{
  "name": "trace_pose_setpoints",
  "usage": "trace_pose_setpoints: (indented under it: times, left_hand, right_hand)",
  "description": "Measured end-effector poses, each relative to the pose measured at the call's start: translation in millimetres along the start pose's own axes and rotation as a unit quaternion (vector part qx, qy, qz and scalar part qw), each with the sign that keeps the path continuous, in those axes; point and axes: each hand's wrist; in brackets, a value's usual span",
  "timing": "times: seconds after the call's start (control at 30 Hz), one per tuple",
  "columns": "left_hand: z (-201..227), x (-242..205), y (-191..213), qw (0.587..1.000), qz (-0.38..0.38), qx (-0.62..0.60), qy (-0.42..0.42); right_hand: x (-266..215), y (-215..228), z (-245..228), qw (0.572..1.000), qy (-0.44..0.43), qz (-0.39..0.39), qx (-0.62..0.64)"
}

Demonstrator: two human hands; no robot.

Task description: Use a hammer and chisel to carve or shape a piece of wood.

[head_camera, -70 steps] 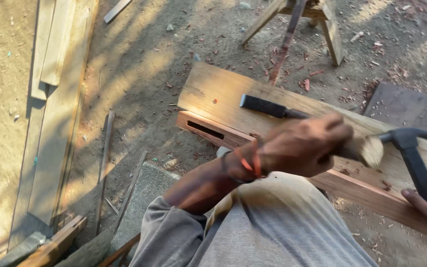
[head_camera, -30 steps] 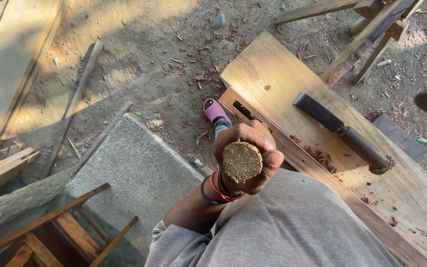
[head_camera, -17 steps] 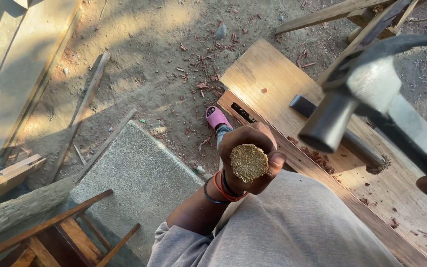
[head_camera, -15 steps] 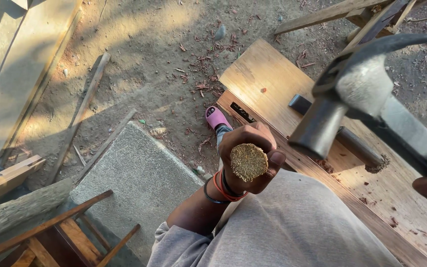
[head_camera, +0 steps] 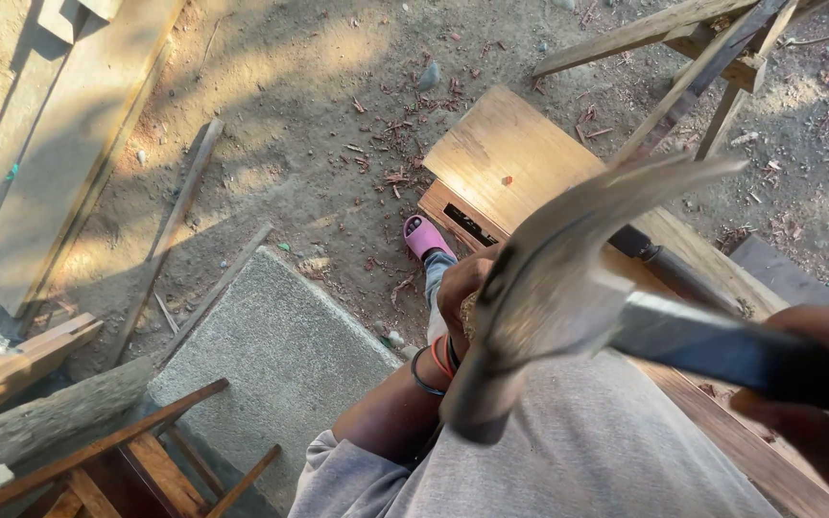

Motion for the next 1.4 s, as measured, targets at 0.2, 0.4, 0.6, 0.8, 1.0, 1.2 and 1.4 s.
trace_pose_setpoints:
  times: [0.2, 0.4, 0.6, 0.8, 1.0, 1.2, 1.4]
  left_hand:
    - [-24.3, -23.5, 12.6, 0.988, 0.033, 0.149, -0.016]
    - [-26.5, -38.8, 26.2, 0.950, -0.044, 0.310, 0.017]
    - [-15.8, -31.6, 26.4, 0.881, -0.120, 0.456, 0.035]
    - [42.8, 13.4, -2.3, 0.769, 0.141, -0.330, 0.530]
    - [17.4, -0.6, 0.4, 0.993, -0.017, 0.116, 0.018]
    - [-2.1, 4.5, 9.3, 0.997, -0.035, 0.051, -0.038]
    - [23.2, -1.2, 11.6, 0.964, 0.022, -0.109, 0.241]
  right_hand:
    - [18.5, 14.1, -125.3, 0.991, 0.109, 0.070, 0.034]
    - [18.8, 16.9, -125.4, 0.988, 0.152, 0.023, -0.014]
    - [27.9, 21.2, -135.7, 0.975, 0.207, 0.067, -0.052]
    - [27.9, 22.6, -142.0, 0.979, 0.193, 0.020, -0.065]
    - [26.1, 26.1, -148.5, 0.981, 0.186, 0.032, -0.047]
    - [33.3, 21.2, -147.5, 0.979, 0.174, 0.037, -0.100]
    - [36.3, 22.9, -154.6, 0.984, 0.158, 0.006, -0.087]
Point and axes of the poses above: each hand's wrist, its own x-axis towards the middle knuckle, its own y-axis out of the back of the hand, z = x × y, and after that the axes turned 11 degrees about z, right-handed
